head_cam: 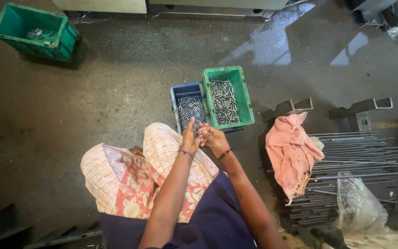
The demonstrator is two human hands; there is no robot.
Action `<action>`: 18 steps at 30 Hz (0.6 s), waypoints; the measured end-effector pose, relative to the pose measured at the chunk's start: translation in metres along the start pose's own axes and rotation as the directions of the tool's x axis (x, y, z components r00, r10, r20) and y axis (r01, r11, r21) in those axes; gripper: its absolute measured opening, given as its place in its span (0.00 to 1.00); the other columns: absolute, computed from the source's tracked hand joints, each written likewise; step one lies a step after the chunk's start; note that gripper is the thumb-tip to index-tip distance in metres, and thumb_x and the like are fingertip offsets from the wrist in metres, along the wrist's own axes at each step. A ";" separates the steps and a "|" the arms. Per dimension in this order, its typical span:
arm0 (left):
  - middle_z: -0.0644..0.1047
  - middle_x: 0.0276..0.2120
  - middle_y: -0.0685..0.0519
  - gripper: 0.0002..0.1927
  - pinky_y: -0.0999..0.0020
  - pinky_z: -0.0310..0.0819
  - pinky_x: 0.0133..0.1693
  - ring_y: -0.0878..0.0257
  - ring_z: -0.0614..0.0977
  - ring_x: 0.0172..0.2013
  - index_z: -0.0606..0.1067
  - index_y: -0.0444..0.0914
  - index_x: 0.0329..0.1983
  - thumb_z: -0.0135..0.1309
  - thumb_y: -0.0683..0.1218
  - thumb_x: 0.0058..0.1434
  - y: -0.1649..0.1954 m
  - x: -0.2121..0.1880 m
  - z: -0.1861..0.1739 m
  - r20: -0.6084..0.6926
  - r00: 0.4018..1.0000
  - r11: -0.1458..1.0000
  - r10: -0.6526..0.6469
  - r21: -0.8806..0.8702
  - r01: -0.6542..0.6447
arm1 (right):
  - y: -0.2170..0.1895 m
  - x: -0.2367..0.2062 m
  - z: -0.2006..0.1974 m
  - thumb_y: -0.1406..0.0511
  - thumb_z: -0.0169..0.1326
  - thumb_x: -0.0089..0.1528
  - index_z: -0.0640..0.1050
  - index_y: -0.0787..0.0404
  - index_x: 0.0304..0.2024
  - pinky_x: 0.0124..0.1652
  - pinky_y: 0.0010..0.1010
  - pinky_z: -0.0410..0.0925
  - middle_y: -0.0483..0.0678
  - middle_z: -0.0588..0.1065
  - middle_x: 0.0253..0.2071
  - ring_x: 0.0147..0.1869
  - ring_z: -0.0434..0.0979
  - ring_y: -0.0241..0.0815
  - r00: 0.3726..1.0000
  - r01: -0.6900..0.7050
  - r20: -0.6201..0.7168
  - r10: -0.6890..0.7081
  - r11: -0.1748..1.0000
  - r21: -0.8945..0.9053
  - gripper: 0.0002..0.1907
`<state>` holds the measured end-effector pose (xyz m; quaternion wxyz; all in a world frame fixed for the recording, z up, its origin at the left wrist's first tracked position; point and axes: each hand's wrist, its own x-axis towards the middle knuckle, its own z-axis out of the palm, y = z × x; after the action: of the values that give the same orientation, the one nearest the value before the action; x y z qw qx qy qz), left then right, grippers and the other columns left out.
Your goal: The person sits on the floor and sorts small metal pieces by hand, transferring them between two plastic bins. The hands repeatedly pick up pieces from one bin and place them into the other.
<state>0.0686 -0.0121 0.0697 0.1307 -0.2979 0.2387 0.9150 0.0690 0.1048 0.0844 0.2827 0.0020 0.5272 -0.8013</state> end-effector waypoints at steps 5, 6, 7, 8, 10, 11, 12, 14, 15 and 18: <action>0.82 0.37 0.48 0.30 0.66 0.74 0.24 0.59 0.82 0.27 0.77 0.39 0.34 0.49 0.70 0.62 0.004 0.001 0.001 0.070 0.996 0.993 -0.053 -0.106 0.061 | -0.005 -0.001 -0.004 0.60 0.50 0.70 0.74 0.63 0.45 0.43 0.29 0.78 0.46 0.76 0.41 0.42 0.80 0.34 0.999 0.004 -0.039 -0.007 0.998 -0.061 0.12; 0.82 0.39 0.46 0.31 0.67 0.74 0.26 0.59 0.84 0.29 0.78 0.38 0.35 0.49 0.70 0.63 0.004 0.001 0.001 0.073 0.997 0.991 -0.039 -0.124 0.048 | -0.003 0.002 -0.004 0.61 0.51 0.69 0.73 0.62 0.45 0.43 0.29 0.79 0.46 0.76 0.42 0.43 0.80 0.34 0.997 0.001 -0.072 -0.009 0.994 -0.107 0.10; 0.82 0.42 0.45 0.31 0.69 0.74 0.28 0.58 0.85 0.32 0.78 0.38 0.36 0.49 0.70 0.64 0.003 0.001 0.002 0.074 0.997 0.988 -0.026 -0.147 0.037 | -0.002 0.004 -0.005 0.63 0.54 0.67 0.73 0.62 0.44 0.40 0.30 0.78 0.46 0.76 0.42 0.41 0.80 0.35 0.994 0.032 -0.095 -0.053 0.978 -0.207 0.09; 0.82 0.43 0.44 0.32 0.69 0.75 0.28 0.58 0.84 0.32 0.79 0.36 0.36 0.49 0.70 0.66 0.002 0.001 0.002 0.113 0.993 0.984 -0.021 -0.171 0.041 | 0.001 0.006 -0.004 0.65 0.58 0.65 0.72 0.63 0.44 0.37 0.30 0.78 0.47 0.75 0.42 0.39 0.80 0.36 0.989 0.058 -0.113 -0.097 0.950 -0.305 0.10; 0.83 0.47 0.42 0.34 0.71 0.76 0.30 0.59 0.82 0.31 0.79 0.34 0.37 0.49 0.70 0.69 0.000 0.001 0.002 0.193 0.981 0.975 -0.001 -0.219 0.044 | 0.007 0.008 -0.002 0.67 0.62 0.60 0.72 0.64 0.43 0.31 0.30 0.77 0.48 0.75 0.41 0.36 0.80 0.37 0.972 0.070 -0.164 -0.168 0.874 -0.481 0.14; 0.83 0.47 0.42 0.34 0.68 0.78 0.31 0.59 0.83 0.32 0.79 0.34 0.37 0.48 0.70 0.68 0.000 0.001 0.002 0.193 0.981 0.981 -0.001 -0.190 0.038 | 0.008 0.008 -0.001 0.67 0.64 0.59 0.73 0.64 0.44 0.29 0.29 0.78 0.48 0.75 0.40 0.35 0.80 0.36 0.959 0.052 -0.203 -0.196 0.831 -0.555 0.15; 0.82 0.48 0.43 0.34 0.66 0.81 0.33 0.59 0.83 0.32 0.78 0.33 0.38 0.47 0.70 0.67 0.000 0.001 0.001 0.190 0.982 0.987 -0.003 -0.159 0.034 | 0.010 0.007 -0.001 0.68 0.65 0.57 0.74 0.64 0.44 0.27 0.28 0.78 0.48 0.76 0.40 0.34 0.79 0.35 0.945 0.027 -0.241 -0.223 0.783 -0.622 0.16; 0.82 0.47 0.44 0.34 0.63 0.81 0.31 0.59 0.83 0.32 0.78 0.34 0.38 0.46 0.70 0.66 0.000 0.000 0.000 0.186 0.982 0.992 0.003 -0.123 0.020 | 0.010 0.006 -0.004 0.67 0.62 0.61 0.77 0.63 0.46 0.27 0.26 0.75 0.50 0.78 0.34 0.31 0.79 0.36 0.944 -0.065 -0.290 -0.157 0.773 -0.631 0.13; 0.83 0.46 0.44 0.33 0.62 0.79 0.27 0.58 0.83 0.31 0.78 0.34 0.38 0.46 0.70 0.66 0.001 0.000 -0.001 0.189 0.982 0.993 0.012 -0.119 0.011 | 0.008 0.005 -0.006 0.66 0.60 0.63 0.79 0.63 0.48 0.26 0.25 0.74 0.51 0.79 0.31 0.30 0.80 0.36 0.940 -0.109 -0.316 -0.128 0.765 -0.635 0.12; 0.83 0.42 0.43 0.33 0.61 0.78 0.24 0.58 0.82 0.29 0.78 0.34 0.39 0.46 0.69 0.67 0.000 0.002 -0.002 0.145 0.989 0.996 0.024 -0.090 -0.011 | -0.002 0.006 -0.014 0.64 0.56 0.66 0.80 0.62 0.50 0.24 0.24 0.71 0.45 0.77 0.32 0.28 0.76 0.33 0.976 -0.109 -0.211 0.050 0.954 -0.278 0.12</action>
<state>0.0678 -0.0132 0.0675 0.1264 -0.2335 0.1899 0.9452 0.0596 0.1143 0.0781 0.2570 0.0634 0.6636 -0.6997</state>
